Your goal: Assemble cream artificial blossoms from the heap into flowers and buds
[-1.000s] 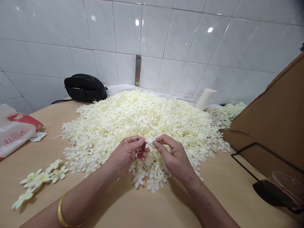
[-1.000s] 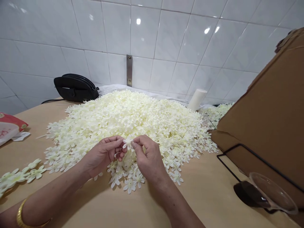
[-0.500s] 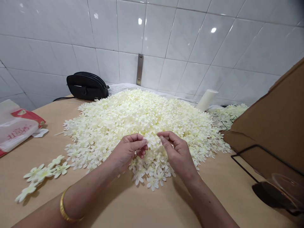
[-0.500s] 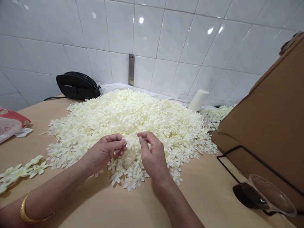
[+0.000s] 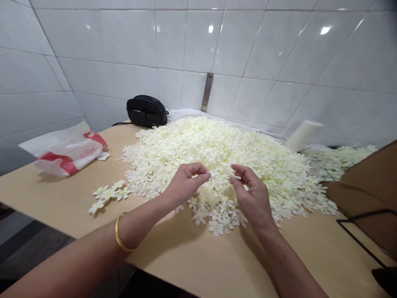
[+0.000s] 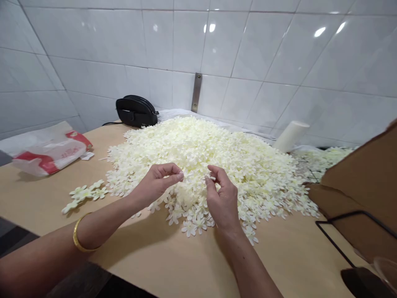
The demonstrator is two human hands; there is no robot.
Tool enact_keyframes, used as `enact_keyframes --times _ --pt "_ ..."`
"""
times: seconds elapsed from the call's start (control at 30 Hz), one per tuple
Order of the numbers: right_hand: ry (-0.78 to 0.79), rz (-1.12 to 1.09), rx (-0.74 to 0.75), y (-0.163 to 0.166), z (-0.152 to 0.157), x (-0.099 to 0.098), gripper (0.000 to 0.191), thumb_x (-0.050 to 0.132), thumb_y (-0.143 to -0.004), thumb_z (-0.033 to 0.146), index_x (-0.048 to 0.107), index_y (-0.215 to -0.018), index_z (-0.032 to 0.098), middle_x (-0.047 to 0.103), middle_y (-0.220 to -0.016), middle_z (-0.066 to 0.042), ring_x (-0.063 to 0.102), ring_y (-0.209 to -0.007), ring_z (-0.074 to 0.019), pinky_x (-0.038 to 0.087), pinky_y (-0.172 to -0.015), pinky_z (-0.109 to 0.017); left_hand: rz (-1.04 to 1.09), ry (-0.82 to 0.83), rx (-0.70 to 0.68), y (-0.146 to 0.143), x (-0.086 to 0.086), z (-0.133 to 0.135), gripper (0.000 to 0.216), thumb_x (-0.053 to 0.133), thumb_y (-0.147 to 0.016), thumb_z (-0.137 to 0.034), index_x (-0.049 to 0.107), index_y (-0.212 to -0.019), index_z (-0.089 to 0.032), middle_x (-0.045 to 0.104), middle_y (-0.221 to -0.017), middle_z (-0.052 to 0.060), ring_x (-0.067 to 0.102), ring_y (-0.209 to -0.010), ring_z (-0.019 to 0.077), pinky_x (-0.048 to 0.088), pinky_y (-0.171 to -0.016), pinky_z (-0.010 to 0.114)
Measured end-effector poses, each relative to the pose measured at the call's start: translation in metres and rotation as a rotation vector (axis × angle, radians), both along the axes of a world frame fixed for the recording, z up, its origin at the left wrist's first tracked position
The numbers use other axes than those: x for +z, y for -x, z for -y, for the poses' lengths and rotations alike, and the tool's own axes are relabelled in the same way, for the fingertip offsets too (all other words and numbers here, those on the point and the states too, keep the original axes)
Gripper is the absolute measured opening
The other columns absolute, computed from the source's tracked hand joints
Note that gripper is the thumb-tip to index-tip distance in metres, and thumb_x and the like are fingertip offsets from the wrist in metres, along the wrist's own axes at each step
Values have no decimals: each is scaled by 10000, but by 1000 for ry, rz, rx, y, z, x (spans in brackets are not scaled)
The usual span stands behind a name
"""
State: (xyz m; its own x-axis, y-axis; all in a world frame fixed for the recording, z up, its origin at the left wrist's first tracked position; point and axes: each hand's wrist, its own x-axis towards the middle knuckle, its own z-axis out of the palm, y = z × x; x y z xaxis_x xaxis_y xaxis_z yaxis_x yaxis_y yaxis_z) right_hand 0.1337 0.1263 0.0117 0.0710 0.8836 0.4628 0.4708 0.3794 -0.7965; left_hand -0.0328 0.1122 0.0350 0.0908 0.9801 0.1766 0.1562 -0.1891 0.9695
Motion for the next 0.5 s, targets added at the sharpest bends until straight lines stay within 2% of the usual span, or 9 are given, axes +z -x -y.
enact_keyframes --times 0.1,0.2,0.33,0.43,0.5 --pt "0 -30 21 0 1 0 223 546 -734 280 588 -934 191 609 -847 -47 544 -769 -174 428 -717 -317 -241 -195 117 13 12 11 144 533 -737 -249 572 -630 -160 542 -643 -20 473 -646 118 346 -690 256" --pt "0 -48 73 1 5 2 200 555 -732 311 589 -880 182 593 -768 -35 527 -703 -156 431 -655 -288 -354 -215 186 29 14 26 159 511 -755 -257 567 -639 -164 557 -663 -7 482 -651 127 355 -676 262" --pt "0 -24 108 1 9 4 188 548 -742 322 593 -858 182 543 -685 -5 485 -601 -122 410 -576 -255 -476 -168 227 51 -1 46 185 498 -765 -288 564 -637 -173 561 -670 5 497 -675 147 372 -695 286" --pt "22 -45 182 3 10 3 207 532 -756 314 606 -899 183 539 -699 -10 493 -623 -128 424 -613 -274 -599 -168 296 63 -14 51 159 505 -757 -287 564 -656 -179 573 -718 25 503 -754 180 380 -708 308" --pt "64 -108 265 5 11 2 230 533 -758 316 605 -931 183 538 -719 -17 502 -656 -137 442 -642 -290 -661 -237 383 63 -18 49 116 514 -751 -276 568 -723 -177 575 -777 46 493 -820 203 382 -717 319"
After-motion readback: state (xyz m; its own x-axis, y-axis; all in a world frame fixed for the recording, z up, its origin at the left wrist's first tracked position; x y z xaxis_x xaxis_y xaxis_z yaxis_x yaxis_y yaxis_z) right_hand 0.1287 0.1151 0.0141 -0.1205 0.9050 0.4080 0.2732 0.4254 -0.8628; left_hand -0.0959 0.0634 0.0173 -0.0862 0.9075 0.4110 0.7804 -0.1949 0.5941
